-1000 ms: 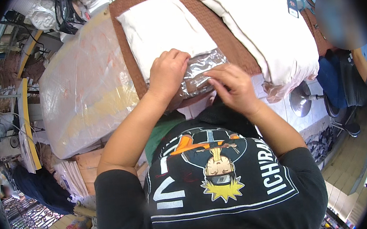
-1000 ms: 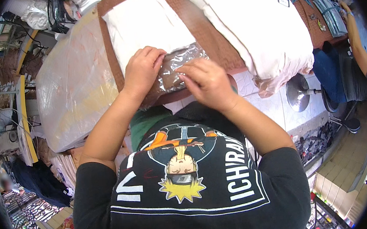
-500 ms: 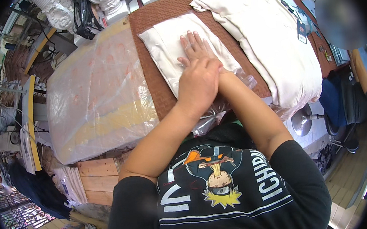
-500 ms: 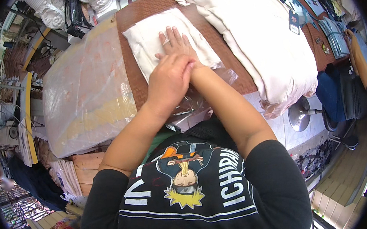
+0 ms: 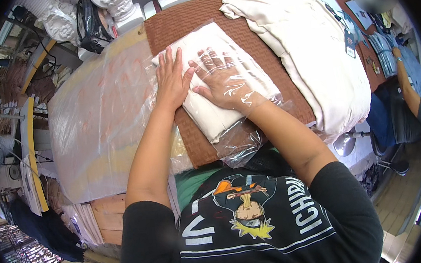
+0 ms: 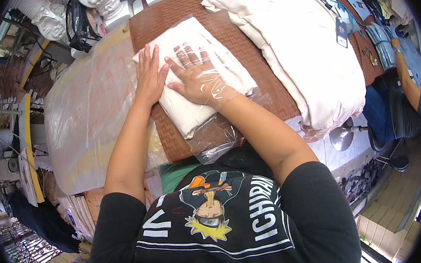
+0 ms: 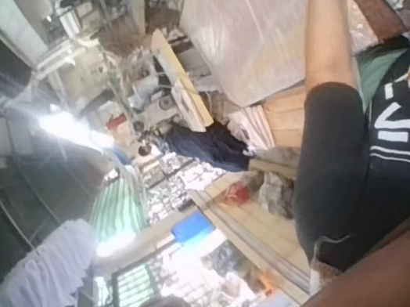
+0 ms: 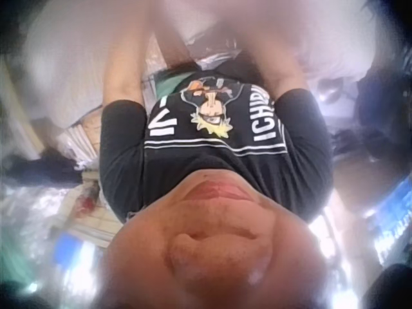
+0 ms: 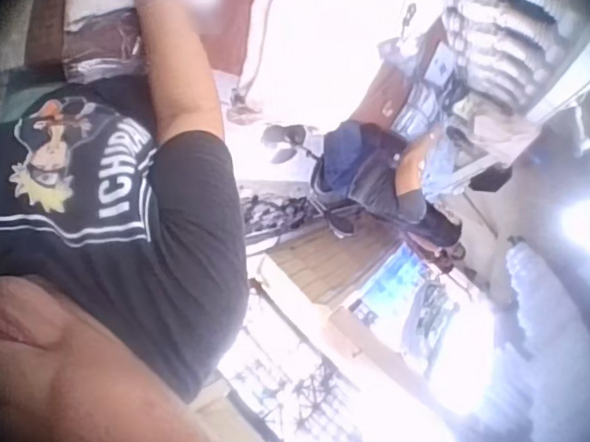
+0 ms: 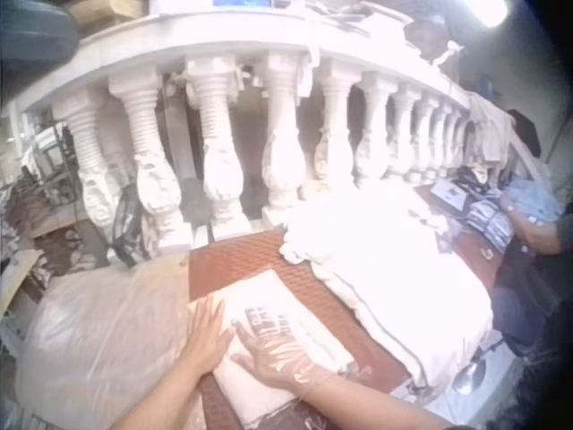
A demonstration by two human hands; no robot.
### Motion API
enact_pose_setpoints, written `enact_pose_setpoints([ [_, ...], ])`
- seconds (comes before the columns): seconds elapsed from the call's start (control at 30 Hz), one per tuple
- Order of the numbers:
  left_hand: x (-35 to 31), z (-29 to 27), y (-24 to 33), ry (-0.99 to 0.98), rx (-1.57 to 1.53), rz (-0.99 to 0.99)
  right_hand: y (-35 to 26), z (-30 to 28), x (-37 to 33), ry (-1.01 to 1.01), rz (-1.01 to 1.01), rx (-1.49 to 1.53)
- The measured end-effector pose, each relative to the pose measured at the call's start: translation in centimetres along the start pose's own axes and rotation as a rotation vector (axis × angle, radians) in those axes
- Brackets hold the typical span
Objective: The person packages a folded cream-colored shirt into a plastic bag and then unfolds another shirt to begin the next cycle.
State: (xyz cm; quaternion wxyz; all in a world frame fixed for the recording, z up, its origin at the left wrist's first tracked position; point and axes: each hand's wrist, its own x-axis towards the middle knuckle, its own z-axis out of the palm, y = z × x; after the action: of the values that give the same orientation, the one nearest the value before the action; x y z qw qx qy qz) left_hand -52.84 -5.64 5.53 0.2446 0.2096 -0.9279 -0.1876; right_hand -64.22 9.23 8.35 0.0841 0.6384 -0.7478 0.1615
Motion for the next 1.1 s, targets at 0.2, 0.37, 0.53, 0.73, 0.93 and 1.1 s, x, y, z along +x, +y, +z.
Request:
enact_pose_setpoints([
  [0.2,-0.1,-0.4,0.3,0.04,-0.012,0.001,0.4,-0.2,1.1,-0.054,-0.025,-0.001],
  [0.37,0.1,-1.2,1.1,-0.055,0.032,-0.111,0.3,-0.5,0.7,-0.07,-0.014,-0.059],
  [0.53,0.4,-1.8,1.4,-0.134,0.093,-0.143,1.7,-3.2,-3.5,-0.195,-0.048,-0.053],
  [0.73,0.5,-2.2,7.3,-0.15,0.213,-0.041,1.9,-3.3,-6.2,-0.13,0.075,-0.086],
  [0.93,-1.3,-0.2,8.5,-0.217,0.142,-0.048,1.7,-2.6,-5.6,-0.13,0.217,-0.081],
  [1.1,-0.3,-0.4,8.6,-0.217,0.129,-0.079,2.0,-2.2,-5.4,-0.166,0.294,-0.033],
])
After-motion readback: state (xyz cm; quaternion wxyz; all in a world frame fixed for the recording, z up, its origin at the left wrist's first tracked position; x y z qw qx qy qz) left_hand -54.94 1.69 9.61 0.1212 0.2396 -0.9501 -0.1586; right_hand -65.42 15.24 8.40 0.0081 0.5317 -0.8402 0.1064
